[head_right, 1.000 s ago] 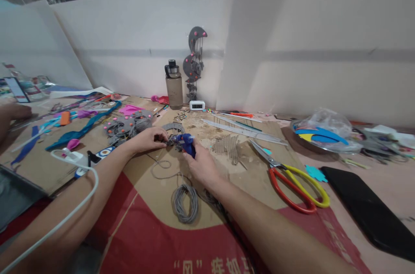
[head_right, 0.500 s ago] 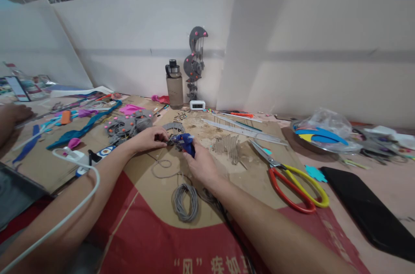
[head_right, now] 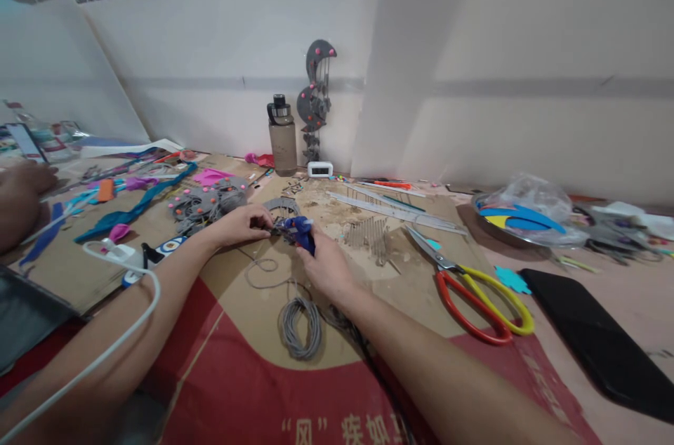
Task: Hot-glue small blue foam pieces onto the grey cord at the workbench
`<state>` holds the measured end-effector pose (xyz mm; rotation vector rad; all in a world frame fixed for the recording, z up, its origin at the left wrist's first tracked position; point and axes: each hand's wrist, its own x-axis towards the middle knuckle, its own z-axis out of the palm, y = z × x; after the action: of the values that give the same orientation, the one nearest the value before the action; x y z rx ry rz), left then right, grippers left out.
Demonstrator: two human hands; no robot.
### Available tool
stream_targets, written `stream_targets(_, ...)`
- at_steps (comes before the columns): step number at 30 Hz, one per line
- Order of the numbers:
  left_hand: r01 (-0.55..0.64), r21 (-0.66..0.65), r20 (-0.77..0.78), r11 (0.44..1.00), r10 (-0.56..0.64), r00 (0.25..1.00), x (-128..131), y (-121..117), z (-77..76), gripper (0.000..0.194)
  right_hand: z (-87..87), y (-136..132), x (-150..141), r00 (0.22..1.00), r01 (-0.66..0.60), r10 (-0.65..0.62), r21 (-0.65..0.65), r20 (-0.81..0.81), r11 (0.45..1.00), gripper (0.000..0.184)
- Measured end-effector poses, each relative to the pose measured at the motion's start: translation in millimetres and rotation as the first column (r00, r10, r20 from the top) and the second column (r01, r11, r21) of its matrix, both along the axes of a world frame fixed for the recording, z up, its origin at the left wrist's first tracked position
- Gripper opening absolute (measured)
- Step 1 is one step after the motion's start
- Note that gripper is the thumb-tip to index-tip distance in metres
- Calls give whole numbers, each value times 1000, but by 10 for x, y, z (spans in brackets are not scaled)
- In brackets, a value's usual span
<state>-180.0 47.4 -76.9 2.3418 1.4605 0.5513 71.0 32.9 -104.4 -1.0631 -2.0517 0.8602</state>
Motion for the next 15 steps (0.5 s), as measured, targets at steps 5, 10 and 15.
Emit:
stream_targets(5, 6, 15, 5, 1000, -6, 1000, -14, 7, -23, 16, -1, -1, 7, 999, -10, 11, 7, -52, 1000, 34)
stream_targets(10, 16, 7, 23, 1000, -16, 1000, -7, 8, -13, 16, -19, 11, -6, 999, 5, -5, 4, -45, 1000, 35)
stream_targets(15, -14, -15, 38, 1000, 14, 999, 5, -9, 1, 16, -30, 12, -20, 1000, -2, 2, -10, -28, 1000, 38)
